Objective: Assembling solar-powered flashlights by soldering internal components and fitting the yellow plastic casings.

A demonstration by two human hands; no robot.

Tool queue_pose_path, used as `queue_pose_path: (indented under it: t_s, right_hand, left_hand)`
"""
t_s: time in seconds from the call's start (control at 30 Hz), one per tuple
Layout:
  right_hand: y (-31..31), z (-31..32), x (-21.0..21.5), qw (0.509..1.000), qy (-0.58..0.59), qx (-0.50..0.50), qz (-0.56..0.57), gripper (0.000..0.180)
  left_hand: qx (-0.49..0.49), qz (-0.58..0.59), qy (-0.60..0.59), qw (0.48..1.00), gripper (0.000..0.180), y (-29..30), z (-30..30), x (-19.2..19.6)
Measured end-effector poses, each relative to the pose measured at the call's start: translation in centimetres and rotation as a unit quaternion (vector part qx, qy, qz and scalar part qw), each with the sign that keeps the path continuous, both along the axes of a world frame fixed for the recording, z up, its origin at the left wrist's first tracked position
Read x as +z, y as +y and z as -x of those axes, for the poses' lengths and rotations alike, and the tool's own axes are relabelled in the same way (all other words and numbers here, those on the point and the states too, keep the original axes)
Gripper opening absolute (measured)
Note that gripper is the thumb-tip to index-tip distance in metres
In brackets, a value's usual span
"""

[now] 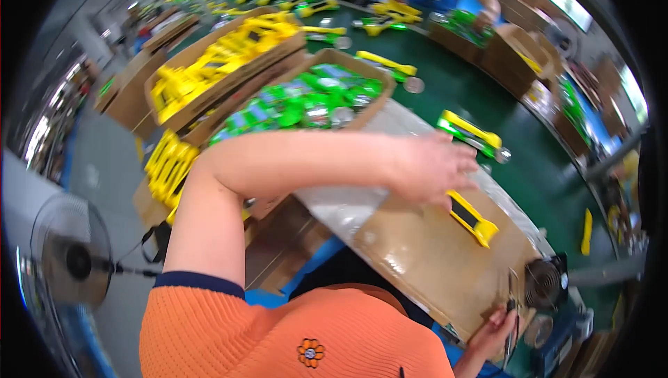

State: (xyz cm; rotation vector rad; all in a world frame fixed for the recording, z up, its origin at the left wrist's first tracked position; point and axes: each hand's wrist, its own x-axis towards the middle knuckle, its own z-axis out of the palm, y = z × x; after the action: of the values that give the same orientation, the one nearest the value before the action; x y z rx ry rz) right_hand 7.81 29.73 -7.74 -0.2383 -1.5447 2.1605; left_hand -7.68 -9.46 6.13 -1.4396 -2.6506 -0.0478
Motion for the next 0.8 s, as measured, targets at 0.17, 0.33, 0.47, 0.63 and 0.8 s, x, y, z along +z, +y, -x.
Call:
queue_pose_path:
  t_s: [0.17, 0.33, 0.47, 0.63, 0.8]
  right_hand:
    - [-1.0, -0.7, 2.1, 0.996, -0.069, 0.037, 0.038, 0.03]
    - [-0.8, -0.1, 1.6, 0.997, -0.075, 0.02, -0.007, 0.031]
    - [-1.6, -1.0, 2.0, 0.998, -0.014, -0.062, -0.026, 0.019]
    - [-0.7, 0.2, -0.8, 0.996, -0.055, 0.002, 0.074, 0.014]
    - [-1.5, 0.7, 1.0, 0.999, 0.025, 0.014, 0.041, 0.015]
  left_hand:
    - [0.339, 0.113, -0.019, 0.934, 0.015, -15.1, -5.1, 10.3]
    - [0.455, 0.164, -0.136, 0.864, 0.029, -27.8, -10.7, 4.9]
    - [0.414, 0.065, -0.136, 0.898, 0.05, -27.8, -12.3, 2.9]
    - [0.367, -0.006, -0.095, 0.925, 0.046, -27.6, -13.4, 3.6]
    - [0.381, -0.123, 0.011, 0.916, 0.046, -27.9, -15.3, 3.4]
